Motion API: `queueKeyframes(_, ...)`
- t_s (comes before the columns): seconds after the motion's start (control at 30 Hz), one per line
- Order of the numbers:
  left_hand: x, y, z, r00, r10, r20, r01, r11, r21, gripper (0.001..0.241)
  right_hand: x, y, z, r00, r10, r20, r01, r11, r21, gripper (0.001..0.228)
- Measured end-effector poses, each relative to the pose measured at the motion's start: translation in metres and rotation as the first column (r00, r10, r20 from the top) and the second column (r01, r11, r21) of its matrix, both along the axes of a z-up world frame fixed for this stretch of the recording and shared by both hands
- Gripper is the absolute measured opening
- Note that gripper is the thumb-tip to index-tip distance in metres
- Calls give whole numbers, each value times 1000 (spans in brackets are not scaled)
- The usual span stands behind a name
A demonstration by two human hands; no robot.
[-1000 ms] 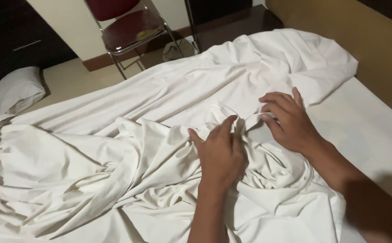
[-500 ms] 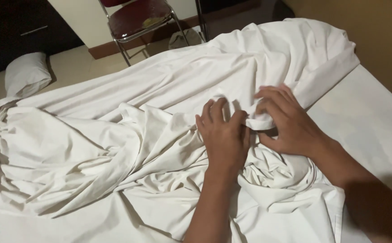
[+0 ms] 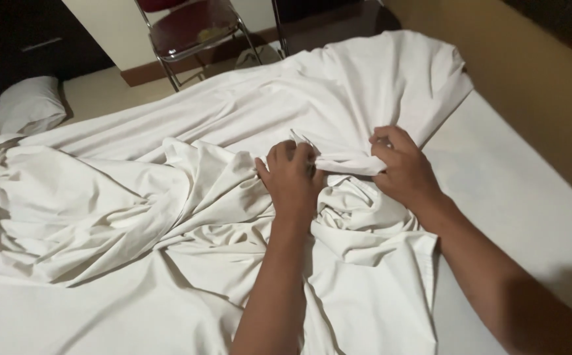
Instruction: The person spreads a white fitted sheet over a mattress, pulling the fabric taut and tucking the elasticized edges under the corners. They smooth the surface of the sheet with their hands to remove wrinkles.
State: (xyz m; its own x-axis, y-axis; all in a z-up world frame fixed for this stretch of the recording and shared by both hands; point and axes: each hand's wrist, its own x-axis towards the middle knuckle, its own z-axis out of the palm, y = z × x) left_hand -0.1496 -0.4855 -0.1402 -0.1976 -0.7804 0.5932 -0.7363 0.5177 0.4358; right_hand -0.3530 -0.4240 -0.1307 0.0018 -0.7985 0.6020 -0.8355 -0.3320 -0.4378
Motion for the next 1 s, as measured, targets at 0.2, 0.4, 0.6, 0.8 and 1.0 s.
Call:
queueKeyframes(0.2,3,37,10,986,-153,64,165,938,-303,37,-19,35,-5,991,-122,-52,120,992,-36,28)
queueKeyframes(0.4,-6,75,17,969,-236,72,246,905,-347,29,-32,76,-2,985,-164,55,162,986,38,24)
queueKeyframes(0.6,1,109,20,966,-254,54,258,915,-311,27,-27,97,2,976,-206,63,200,976,89,30)
queueKeyframes(0.8,13,128,11,970,-241,33,242,941,-235,31,-25,106,1,978,-191,80,179,974,142,28)
queueKeyframes(1.0,21,119,14,990,-136,24,137,989,-49,40,-30,100,-8,986,-152,68,146,985,90,31)
